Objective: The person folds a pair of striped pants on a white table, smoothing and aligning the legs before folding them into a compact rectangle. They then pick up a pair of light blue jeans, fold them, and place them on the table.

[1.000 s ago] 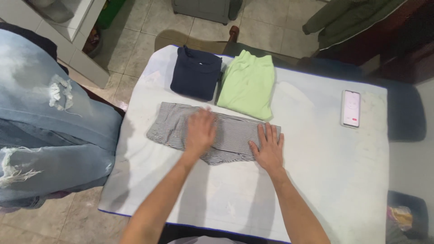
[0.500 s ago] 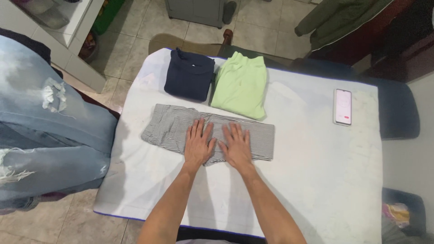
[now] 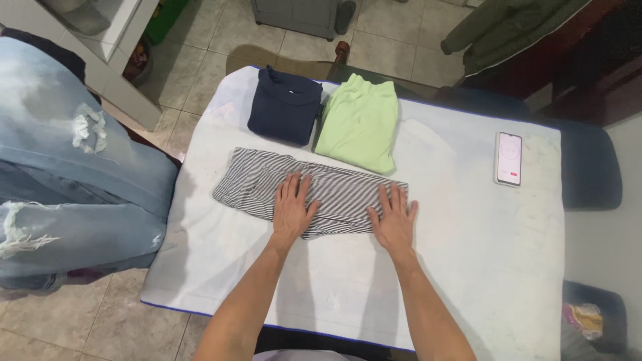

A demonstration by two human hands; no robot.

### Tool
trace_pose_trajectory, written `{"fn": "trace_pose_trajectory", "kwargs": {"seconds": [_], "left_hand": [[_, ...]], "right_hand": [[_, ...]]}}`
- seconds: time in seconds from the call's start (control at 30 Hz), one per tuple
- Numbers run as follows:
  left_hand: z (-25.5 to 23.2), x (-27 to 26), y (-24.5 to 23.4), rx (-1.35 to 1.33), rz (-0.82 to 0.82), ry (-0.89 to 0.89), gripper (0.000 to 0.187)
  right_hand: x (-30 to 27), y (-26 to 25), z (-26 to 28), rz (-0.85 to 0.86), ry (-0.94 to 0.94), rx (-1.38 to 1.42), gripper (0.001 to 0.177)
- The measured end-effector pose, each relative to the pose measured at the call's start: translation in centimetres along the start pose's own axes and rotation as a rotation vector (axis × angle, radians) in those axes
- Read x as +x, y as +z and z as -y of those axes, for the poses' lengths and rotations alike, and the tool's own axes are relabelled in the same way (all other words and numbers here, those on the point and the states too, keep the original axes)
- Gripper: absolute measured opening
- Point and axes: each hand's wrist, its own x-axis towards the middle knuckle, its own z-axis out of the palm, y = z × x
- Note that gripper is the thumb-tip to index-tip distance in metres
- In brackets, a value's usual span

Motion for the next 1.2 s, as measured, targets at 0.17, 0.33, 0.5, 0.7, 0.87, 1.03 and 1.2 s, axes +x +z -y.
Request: {"fn": "trace_pose_trajectory", "kwargs": {"seconds": [0.17, 0.33, 0.5, 0.7, 0.87, 1.03, 1.2], "left_hand": [[-1.1, 1.7, 0.8, -0.162, 0.052, -0.245, 0.068], [-0.2, 4.0, 3.8, -0.510, 0.097, -0.437, 0.059], [-1.6, 3.2, 0.1, -0.820, 0.081, -0.493, 0.051], [0.7, 4.4, 4.6, -1.071, -0.061, -0.430, 0.051], [-0.3, 4.0, 1.9, -0.968, 0.016, -0.487, 0.046], [-0.8, 3.9, 1.8, -0.977, 0.038, -0.498, 0.044], [-1.6, 3.9, 0.4, -0.810, 0.031, -0.522, 0.043]], "right_hand": [[-0.2, 0.1, 0.8, -0.004, 0.018, 0.040, 0.063], [-0.9, 0.3, 0.2, 0.022, 0.023, 0.097, 0.060], [-1.1, 1.0, -1.1, -0.219, 0.100, 0.256, 0.056], [2.2, 4.9, -7.2, -0.164, 0.603, 0.535, 0.053], [1.3, 0.4, -6.2, -0.074, 0.586, 0.699, 0.018], [1.4, 1.4, -8.2, -0.061, 0.592, 0.788, 0.026], [0.3, -0.9, -7.0, -0.065, 0.566, 0.788, 0.028]]}}
